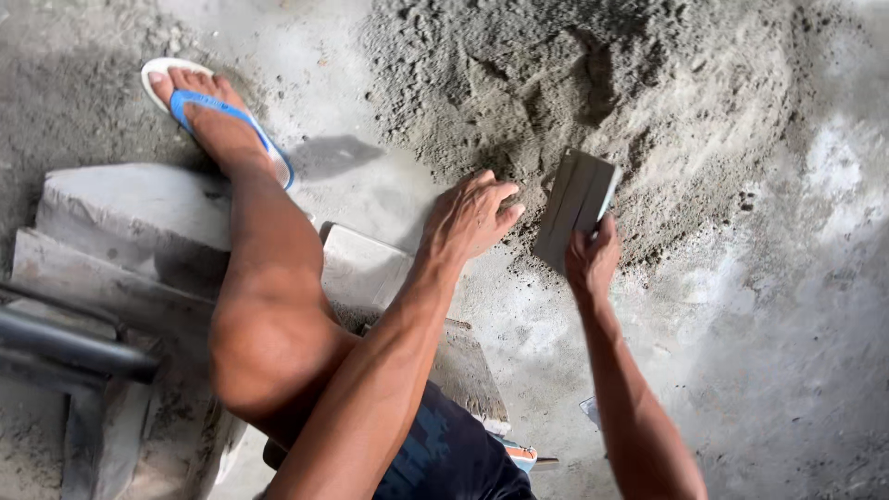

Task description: The person scoops wet concrete into a rectangular metal mold, levels the surface with a straight edge, and compacts it with a cylindrical roller. They then flip the mold to release the formed concrete brick onto the ground and repeat the process.

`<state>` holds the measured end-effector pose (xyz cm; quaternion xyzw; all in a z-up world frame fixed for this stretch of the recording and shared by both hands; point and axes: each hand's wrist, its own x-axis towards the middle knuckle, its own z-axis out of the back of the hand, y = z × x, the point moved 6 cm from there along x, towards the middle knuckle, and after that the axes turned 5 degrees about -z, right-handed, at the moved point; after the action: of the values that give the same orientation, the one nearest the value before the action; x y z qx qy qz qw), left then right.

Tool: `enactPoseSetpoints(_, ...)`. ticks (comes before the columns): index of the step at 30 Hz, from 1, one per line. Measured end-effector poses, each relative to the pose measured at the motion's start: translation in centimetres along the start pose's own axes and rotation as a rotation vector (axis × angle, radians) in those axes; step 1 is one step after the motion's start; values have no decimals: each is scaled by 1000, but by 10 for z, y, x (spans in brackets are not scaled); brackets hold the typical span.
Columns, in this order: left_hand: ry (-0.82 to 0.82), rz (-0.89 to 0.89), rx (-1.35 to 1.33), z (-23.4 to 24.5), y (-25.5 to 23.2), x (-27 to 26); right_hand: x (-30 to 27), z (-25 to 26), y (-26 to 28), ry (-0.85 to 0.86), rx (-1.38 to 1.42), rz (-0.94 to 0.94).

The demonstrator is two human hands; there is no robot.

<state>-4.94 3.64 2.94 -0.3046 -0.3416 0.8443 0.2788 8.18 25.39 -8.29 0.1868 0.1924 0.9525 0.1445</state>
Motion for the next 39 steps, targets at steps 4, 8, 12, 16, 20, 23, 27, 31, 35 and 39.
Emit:
enactPoseSetpoints(4, 28, 13, 46, -28, 13, 11, -105, -32, 56, -68, 825, -1627)
enactPoseSetpoints(8, 22, 43, 35, -13, 7, 7, -200, -150, 70, -16, 1300, -2119)
enactPoseSetpoints(12, -29, 72, 75, 9, 5, 1, -166, -207, 9, -362, 1504, -2157)
enactPoseSetpoints(16, -92, 19, 58, 18, -9, 1, -135, -190, -13, -386, 1622, -2005)
enactPoseSetpoints(20, -173, -10, -12, 25, -21, 0, -127, -140, 10, -438, 1588, -1872)
enactPoseSetpoints(23, -244, -58, -37, 41, -32, -2, -95, -89, 31, -434, 1555, -1749)
enactPoseSetpoints(27, -428, -135, 50, 88, -47, -17, -21, -14, 77, -332, 1474, -1504)
enactPoseSetpoints(31, -673, -201, 70, 141, -28, -52, 63, 36, 149, -187, 1450, -1306)
enactPoseSetpoints(35, -935, -114, 175, 204, 12, -129, 123, 84, 264, 24, 1405, -1037)
enactPoseSetpoints(39, -1140, 46, 201, 240, 51, -261, 122, 95, 370, 254, 1397, -805)
